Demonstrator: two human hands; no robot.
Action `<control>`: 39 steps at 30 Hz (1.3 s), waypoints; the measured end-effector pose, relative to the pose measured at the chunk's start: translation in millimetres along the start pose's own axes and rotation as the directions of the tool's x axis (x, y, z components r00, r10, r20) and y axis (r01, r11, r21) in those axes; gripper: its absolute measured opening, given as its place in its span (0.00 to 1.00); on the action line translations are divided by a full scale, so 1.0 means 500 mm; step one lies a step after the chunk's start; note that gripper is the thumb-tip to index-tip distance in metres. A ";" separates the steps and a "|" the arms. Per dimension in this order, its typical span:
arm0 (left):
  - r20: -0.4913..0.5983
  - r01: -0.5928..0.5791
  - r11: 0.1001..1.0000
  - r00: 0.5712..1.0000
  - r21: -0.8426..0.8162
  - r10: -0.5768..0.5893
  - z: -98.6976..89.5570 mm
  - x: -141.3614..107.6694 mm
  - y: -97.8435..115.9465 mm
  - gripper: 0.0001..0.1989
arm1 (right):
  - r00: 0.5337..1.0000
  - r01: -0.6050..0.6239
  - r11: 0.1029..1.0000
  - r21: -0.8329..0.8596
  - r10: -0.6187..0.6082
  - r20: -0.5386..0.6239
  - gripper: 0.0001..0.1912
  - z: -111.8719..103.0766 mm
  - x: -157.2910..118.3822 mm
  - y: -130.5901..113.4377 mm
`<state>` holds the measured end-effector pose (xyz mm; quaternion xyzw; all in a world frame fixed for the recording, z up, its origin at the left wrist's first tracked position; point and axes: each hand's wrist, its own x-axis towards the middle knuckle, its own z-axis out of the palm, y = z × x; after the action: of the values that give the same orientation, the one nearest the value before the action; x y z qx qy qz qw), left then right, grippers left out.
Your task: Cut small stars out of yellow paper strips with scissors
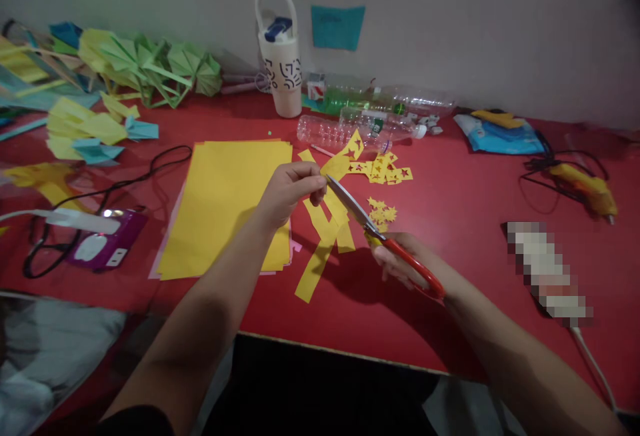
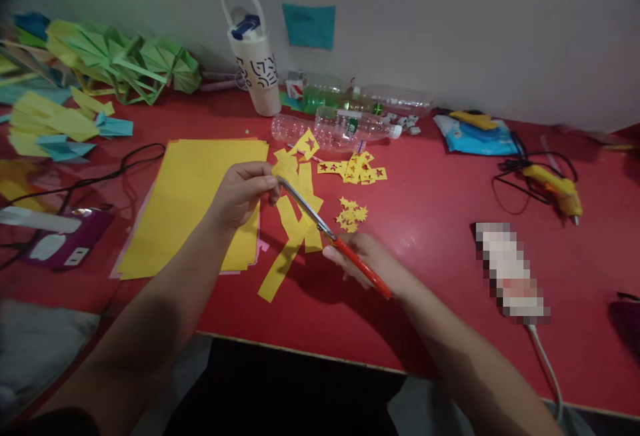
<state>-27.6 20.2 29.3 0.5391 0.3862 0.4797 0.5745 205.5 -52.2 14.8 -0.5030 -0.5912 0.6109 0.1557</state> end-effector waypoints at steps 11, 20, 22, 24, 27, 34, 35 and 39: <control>0.029 0.030 0.999 0.999 -0.016 -0.030 -0.005 -0.002 0.007 0.07 | 0.999 0.022 1.000 -0.010 -0.022 0.034 0.27 -0.007 0.007 0.020; 0.024 0.004 1.000 1.000 0.003 -0.004 -0.007 0.000 0.004 0.07 | 0.996 0.045 0.998 0.037 -0.048 0.071 0.25 -0.009 0.004 0.023; 0.025 0.002 1.000 1.000 -0.004 -0.002 -0.008 -0.001 0.004 0.07 | 0.997 0.037 0.999 0.031 -0.039 0.066 0.25 -0.009 0.004 0.022; 0.024 0.002 1.000 1.000 -0.008 -0.002 -0.007 -0.002 0.004 0.07 | 0.998 0.019 1.000 0.024 -0.020 0.058 0.25 -0.009 0.003 0.019; 0.018 0.006 1.000 1.000 -0.001 -0.006 -0.006 -0.003 0.006 0.07 | 0.998 0.003 1.000 0.018 -0.004 0.056 0.26 -0.009 0.004 0.017; 0.031 -0.006 1.000 1.000 -0.030 0.007 -0.008 -0.001 0.002 0.07 | 0.998 0.009 1.000 0.011 -0.010 0.057 0.27 -0.008 0.006 0.017; 0.029 -0.008 1.000 1.000 -0.027 0.009 -0.008 0.000 0.001 0.07 | 0.999 0.004 1.000 0.006 -0.004 0.052 0.27 -0.008 0.006 0.017; 0.006 -0.024 1.000 1.000 0.011 0.024 -0.006 0.000 -0.004 0.08 | 0.999 0.006 1.000 0.007 -0.007 0.036 0.26 -0.005 0.007 0.018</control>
<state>-30.5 21.1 27.1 0.5482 0.3807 0.4828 0.5670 209.9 -50.4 5.9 -0.4896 -0.5934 0.6213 0.1489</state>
